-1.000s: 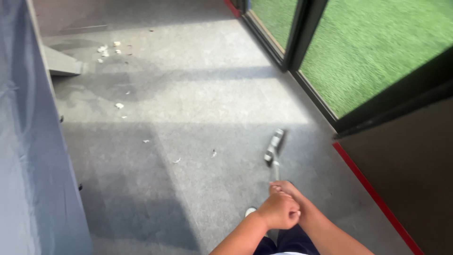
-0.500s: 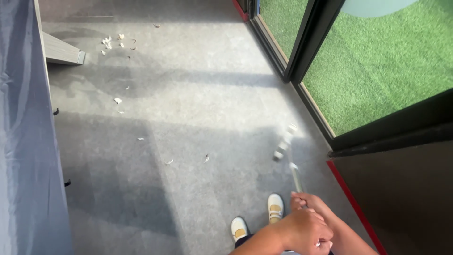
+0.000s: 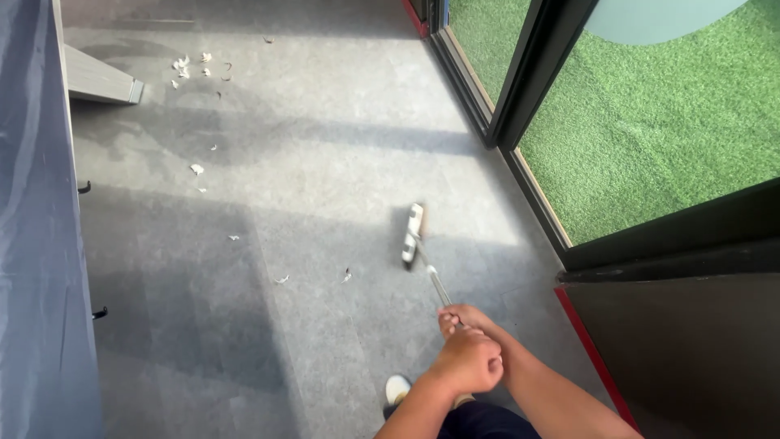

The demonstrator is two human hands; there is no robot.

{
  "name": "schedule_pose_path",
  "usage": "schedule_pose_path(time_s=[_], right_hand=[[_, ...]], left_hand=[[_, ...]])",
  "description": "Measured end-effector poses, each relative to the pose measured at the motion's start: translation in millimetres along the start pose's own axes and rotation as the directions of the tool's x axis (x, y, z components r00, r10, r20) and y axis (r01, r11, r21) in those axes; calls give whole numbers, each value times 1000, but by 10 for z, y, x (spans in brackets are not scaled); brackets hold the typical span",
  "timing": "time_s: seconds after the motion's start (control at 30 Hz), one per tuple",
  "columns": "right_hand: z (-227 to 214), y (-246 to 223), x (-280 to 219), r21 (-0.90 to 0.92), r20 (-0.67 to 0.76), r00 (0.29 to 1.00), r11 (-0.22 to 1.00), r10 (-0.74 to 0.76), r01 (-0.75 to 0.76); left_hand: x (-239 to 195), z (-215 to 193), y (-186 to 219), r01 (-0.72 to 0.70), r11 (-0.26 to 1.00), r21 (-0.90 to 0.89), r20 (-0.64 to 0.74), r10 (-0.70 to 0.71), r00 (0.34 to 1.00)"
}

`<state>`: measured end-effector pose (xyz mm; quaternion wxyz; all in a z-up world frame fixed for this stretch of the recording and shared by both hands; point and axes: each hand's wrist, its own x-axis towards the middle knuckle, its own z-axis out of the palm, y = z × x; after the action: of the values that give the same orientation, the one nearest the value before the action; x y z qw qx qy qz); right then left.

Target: The person sweeps debris across the floor using a putter.

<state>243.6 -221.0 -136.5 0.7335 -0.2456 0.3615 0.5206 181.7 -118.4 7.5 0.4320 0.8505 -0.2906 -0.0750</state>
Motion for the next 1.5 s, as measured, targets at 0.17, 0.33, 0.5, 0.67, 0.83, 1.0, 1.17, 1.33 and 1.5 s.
schedule_pose_path(time_s=[0.17, 0.33, 0.5, 0.67, 0.83, 1.0, 1.17, 1.33, 1.5], right_hand=[[325, -91, -502, 162, 102, 990, 984, -96, 78], [307, 95, -1351, 86, -32, 985, 981, -170, 173], [233, -20, -1420, -5, -393, 888, 967, -236, 255], [-76, -296, -333, 0, -133, 941, 949, -312, 314], [484, -541, 342, 157, 57, 997, 987, -42, 33], [1231, -781, 226, 45, -38, 995, 995, -90, 92], [1422, -522, -416, 273, 61, 967, 936, -247, 222], [1135, -356, -846, -30, -402, 830, 911, -388, 411], [461, -511, 151, -54, -229, 939, 966, -257, 251]], left_hand=[[182, -207, 228, -58, 989, -137, 24, 62, 998], [166, -422, 618, -198, 939, -282, 105, 235, 966], [402, -247, 193, -245, 910, -335, 58, 279, 958], [447, -347, -322, -163, 959, -232, 39, 176, 984], [347, -601, -688, -74, 995, -61, 43, 77, 996], [490, -928, -922, -103, 990, -99, 82, 112, 990], [465, -1298, -529, -202, 956, -212, 142, 234, 962], [476, -1235, -606, -221, 874, -432, 134, 305, 943], [466, -1074, -935, -159, 906, -393, 62, 199, 978]])
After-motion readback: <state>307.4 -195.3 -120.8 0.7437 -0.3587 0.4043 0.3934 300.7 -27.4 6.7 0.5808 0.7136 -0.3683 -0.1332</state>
